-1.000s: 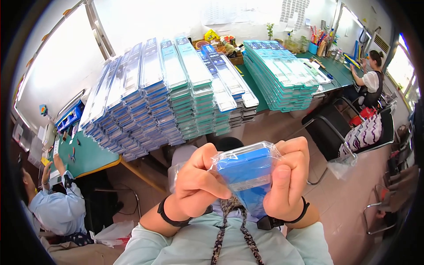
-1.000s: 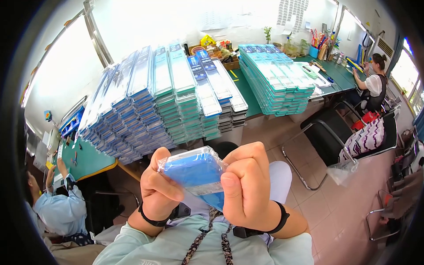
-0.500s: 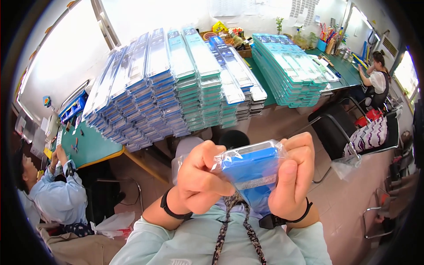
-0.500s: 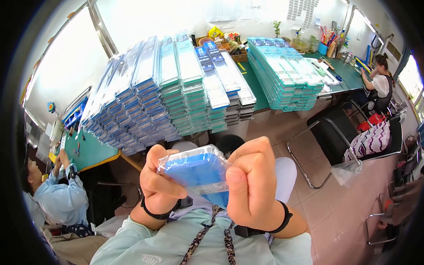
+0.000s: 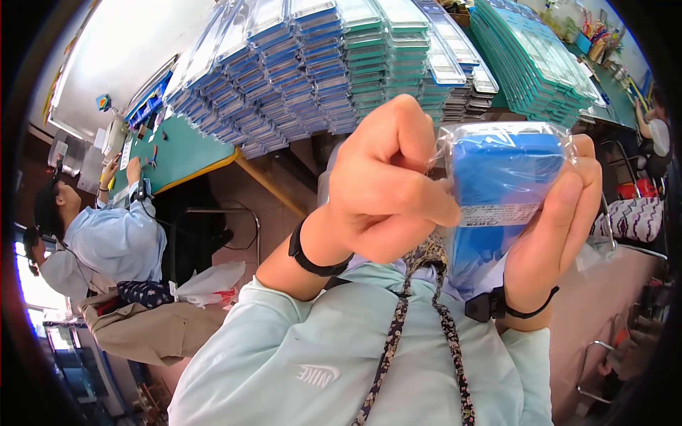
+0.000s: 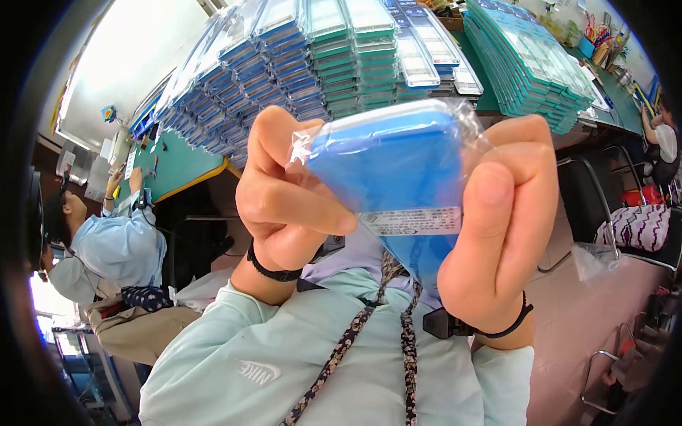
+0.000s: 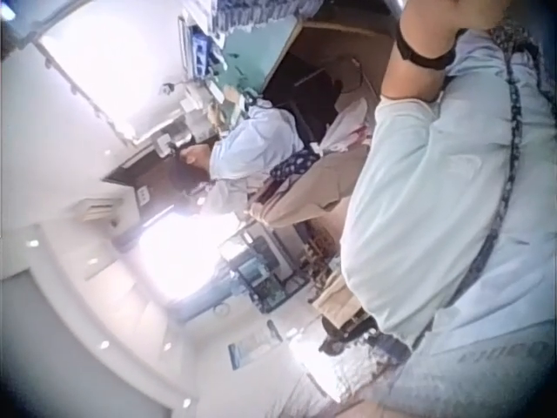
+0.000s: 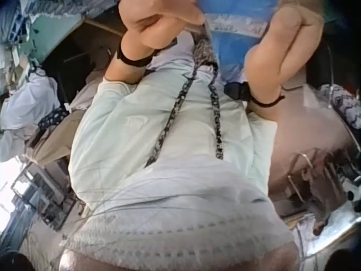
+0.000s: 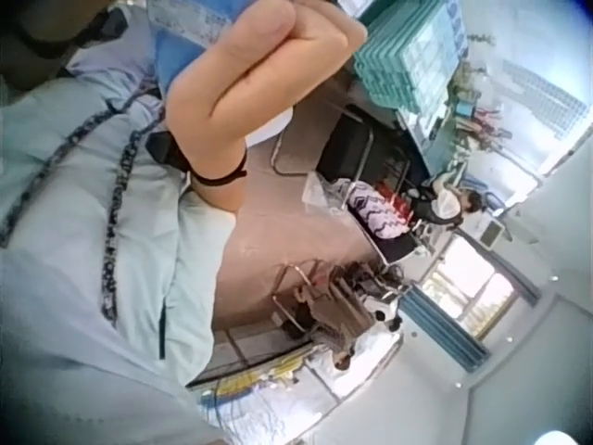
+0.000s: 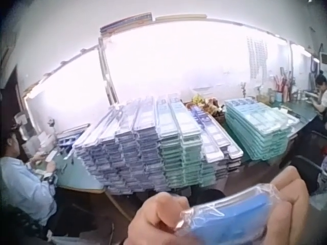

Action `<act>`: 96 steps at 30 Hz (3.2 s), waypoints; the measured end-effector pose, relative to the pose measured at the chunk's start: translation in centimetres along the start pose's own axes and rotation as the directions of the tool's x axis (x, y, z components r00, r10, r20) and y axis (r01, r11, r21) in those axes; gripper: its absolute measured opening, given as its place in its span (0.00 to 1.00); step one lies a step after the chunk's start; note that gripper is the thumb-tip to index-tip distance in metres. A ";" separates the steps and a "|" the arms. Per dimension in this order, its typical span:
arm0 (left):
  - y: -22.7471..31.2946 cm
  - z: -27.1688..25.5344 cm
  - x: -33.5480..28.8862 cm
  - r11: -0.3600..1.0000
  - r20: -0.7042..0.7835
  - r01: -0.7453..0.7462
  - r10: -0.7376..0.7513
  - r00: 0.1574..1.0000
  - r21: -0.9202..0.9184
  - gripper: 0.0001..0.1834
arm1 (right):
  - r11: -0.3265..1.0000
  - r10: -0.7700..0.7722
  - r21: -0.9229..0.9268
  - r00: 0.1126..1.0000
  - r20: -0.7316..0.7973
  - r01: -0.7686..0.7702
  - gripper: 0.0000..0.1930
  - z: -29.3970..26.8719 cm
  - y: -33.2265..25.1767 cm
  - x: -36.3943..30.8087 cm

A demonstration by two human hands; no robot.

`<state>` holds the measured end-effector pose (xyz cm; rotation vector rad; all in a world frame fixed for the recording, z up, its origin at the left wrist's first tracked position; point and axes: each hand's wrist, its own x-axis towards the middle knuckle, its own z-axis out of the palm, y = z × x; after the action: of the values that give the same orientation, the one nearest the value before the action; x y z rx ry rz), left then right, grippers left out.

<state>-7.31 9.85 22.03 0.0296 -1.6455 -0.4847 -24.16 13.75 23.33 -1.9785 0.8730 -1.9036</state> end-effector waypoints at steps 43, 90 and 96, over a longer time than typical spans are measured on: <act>-0.5 0.4 -4.6 0.968 -0.053 0.241 -0.245 0.968 -0.071 0.17 | 0.329 0.233 0.243 0.327 0.916 -0.913 0.42 -2.3 5.2 -7.1; -1.4 -24.7 11.4 0.311 -0.432 0.919 -0.814 0.389 0.242 0.23 | 0.701 0.023 -0.656 0.911 0.412 0.279 0.20 -3.2 3.4 4.2; -3.8 -27.7 11.2 0.096 -0.638 0.949 -0.719 0.275 0.302 0.15 | 0.748 0.162 -0.615 0.831 0.532 0.248 0.22 -3.4 4.3 2.7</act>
<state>16.57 -5.11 32.81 1.6929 -1.1776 -0.6899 -28.62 9.55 23.41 -2.7615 1.4480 -0.9186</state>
